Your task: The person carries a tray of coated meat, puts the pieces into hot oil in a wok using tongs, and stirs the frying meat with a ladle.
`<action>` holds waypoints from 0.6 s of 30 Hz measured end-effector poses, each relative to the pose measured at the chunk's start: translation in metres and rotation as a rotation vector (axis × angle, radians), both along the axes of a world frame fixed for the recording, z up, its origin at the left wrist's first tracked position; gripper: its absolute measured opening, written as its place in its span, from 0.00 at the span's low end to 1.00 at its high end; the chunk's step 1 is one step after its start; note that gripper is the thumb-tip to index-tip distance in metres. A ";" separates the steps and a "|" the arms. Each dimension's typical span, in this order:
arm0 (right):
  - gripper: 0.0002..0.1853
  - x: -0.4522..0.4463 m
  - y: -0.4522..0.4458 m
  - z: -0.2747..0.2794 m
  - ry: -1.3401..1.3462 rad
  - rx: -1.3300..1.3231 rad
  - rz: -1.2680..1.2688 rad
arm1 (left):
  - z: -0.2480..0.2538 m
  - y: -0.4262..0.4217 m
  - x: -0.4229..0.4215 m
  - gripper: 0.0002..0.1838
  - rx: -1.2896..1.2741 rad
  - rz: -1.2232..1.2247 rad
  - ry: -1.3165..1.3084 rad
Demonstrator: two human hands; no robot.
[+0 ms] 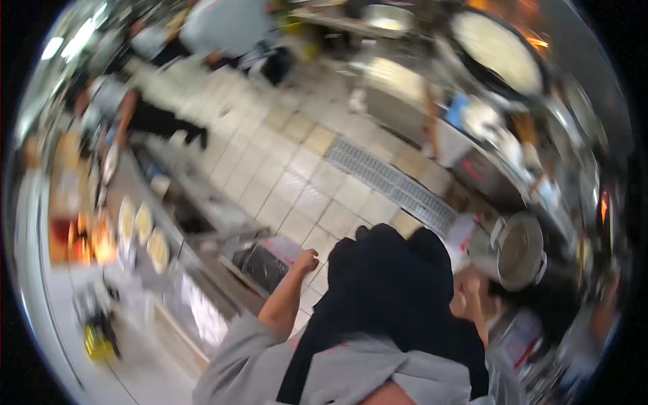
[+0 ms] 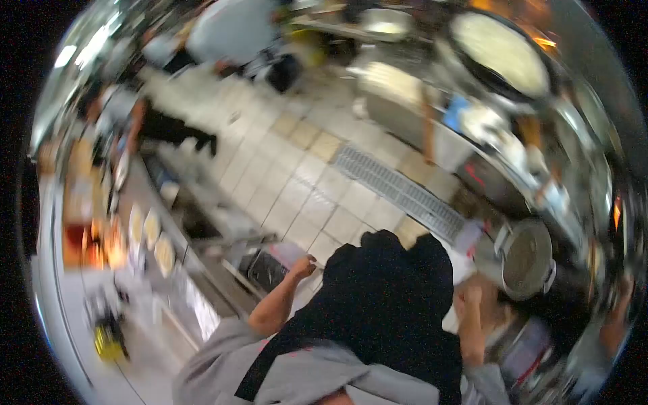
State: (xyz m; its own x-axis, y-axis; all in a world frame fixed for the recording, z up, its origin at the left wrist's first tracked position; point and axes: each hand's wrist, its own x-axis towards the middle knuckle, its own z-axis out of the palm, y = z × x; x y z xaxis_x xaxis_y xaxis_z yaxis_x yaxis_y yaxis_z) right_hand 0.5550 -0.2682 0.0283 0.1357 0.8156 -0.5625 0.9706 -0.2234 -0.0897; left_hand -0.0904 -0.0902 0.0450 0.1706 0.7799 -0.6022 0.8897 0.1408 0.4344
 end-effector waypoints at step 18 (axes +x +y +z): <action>0.16 -0.046 0.218 0.057 0.563 0.059 -0.250 | 0.018 -0.095 0.121 0.17 -0.106 0.707 -0.039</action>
